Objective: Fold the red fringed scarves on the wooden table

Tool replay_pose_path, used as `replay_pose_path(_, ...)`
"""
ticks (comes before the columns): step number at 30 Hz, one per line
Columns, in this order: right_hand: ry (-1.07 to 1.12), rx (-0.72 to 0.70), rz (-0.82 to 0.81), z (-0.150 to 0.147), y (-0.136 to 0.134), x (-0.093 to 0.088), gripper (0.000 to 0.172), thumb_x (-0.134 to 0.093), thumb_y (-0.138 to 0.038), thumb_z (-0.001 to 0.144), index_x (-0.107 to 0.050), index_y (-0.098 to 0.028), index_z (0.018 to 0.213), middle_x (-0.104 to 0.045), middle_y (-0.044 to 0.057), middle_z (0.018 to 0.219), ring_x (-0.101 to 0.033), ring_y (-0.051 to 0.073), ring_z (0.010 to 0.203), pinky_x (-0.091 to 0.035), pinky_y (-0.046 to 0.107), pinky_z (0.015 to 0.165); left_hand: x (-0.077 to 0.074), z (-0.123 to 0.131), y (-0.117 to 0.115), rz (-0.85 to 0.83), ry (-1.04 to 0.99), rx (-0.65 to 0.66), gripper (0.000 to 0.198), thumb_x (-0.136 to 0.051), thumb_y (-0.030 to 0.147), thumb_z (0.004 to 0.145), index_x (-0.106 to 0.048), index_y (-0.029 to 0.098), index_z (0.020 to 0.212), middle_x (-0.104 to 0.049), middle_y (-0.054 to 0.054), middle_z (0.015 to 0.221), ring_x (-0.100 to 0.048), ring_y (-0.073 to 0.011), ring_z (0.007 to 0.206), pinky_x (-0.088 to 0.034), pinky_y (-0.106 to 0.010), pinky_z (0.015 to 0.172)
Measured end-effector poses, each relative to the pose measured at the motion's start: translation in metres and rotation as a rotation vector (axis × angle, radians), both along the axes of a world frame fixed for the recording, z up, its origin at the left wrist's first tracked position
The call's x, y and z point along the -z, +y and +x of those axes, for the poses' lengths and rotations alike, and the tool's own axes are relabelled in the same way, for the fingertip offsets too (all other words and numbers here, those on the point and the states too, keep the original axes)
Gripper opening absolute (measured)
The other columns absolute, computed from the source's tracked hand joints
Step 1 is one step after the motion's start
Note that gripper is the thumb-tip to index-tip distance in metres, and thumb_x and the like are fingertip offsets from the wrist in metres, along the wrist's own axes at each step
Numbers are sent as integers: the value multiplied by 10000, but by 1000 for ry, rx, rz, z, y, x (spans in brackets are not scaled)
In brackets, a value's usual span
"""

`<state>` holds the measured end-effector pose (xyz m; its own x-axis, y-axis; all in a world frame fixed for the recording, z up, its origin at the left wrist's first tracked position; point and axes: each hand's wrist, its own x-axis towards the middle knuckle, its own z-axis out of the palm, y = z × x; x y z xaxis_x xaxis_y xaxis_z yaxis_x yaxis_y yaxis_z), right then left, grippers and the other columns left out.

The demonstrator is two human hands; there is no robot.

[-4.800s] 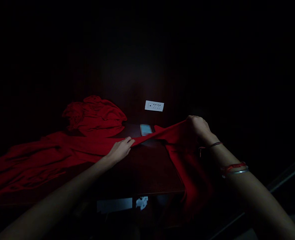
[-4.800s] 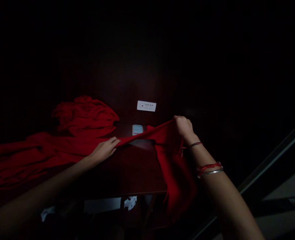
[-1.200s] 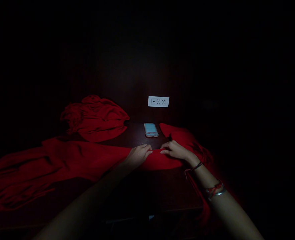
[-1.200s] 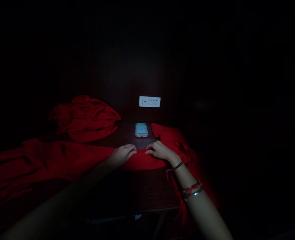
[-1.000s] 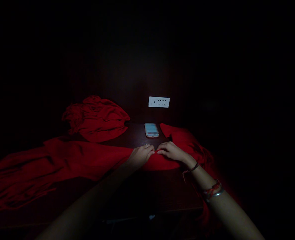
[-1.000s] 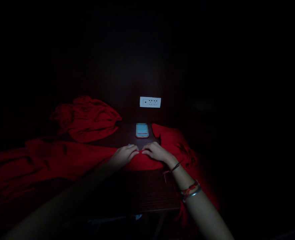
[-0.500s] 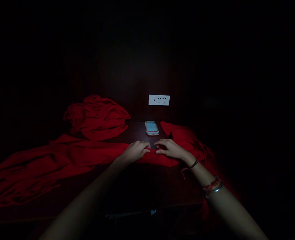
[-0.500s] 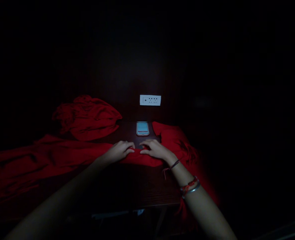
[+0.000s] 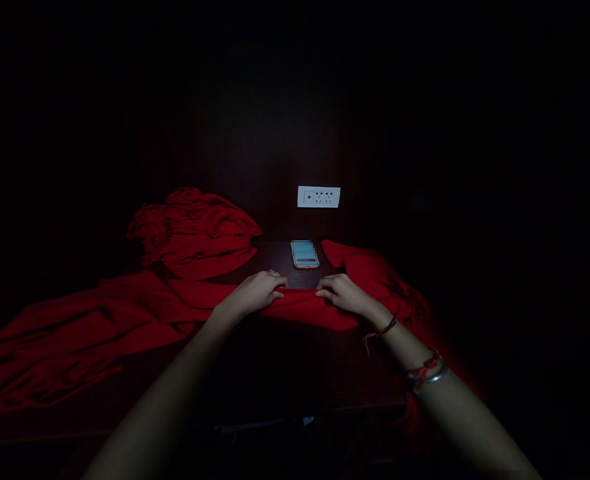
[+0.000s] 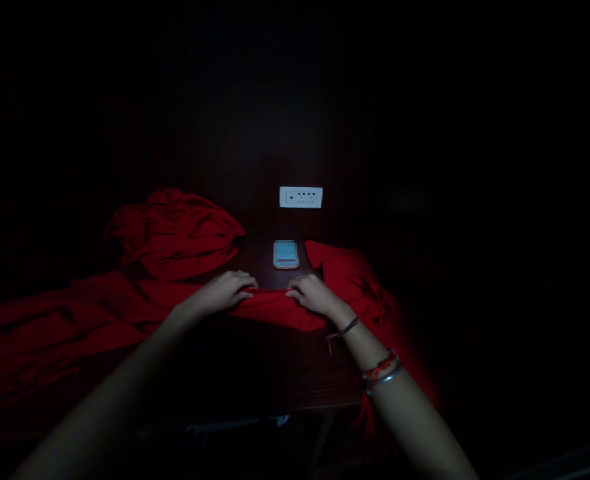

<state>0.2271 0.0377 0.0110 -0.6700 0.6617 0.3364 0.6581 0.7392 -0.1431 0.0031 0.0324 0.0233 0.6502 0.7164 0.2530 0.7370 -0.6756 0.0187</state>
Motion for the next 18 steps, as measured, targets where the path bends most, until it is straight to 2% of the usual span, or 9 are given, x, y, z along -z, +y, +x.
replay_pose_path(4,31,-70,44,-7,-5,1,279,-462,-338,778,-567,-138,941,-601,74,867,-527,152,797,-372,247,720,4,3,0,-10,25,0,171,-424,230,786,-576,201,859,-590,-33,824,-526,-157,768,-377,-226,665)
replay_pose_path(7,47,-104,74,-17,-9,3,338,-476,-378,761,-543,-148,999,-599,70,919,-522,160,844,-367,263,758,7,9,-1,7,24,-3,206,-386,242,809,-580,211,871,-602,-31,832,-533,-159,771,-377,-235,663)
replay_pose_path(11,31,-103,84,-25,-10,7,270,-449,-355,784,-583,-152,899,-621,54,822,-543,150,774,-372,260,733,6,11,-4,21,12,-31,216,-370,249,818,-573,214,880,-605,-30,829,-536,-154,778,-374,-234,670)
replay_pose_path(14,63,-41,107,-24,-7,8,231,-413,-286,814,-597,-148,808,-621,44,734,-545,135,700,-376,243,689,3,9,-5,28,-8,-62,183,-395,259,806,-560,214,873,-598,-24,827,-533,-153,769,-375,-231,656)
replay_pose_path(18,110,42,149,-19,-2,9,185,-449,-275,795,-589,-153,795,-620,44,733,-543,136,694,-375,231,656,-3,4,-4,60,-48,-56,124,-458,254,770,-540,200,846,-572,-21,844,-515,-146,765,-373,-222,659)
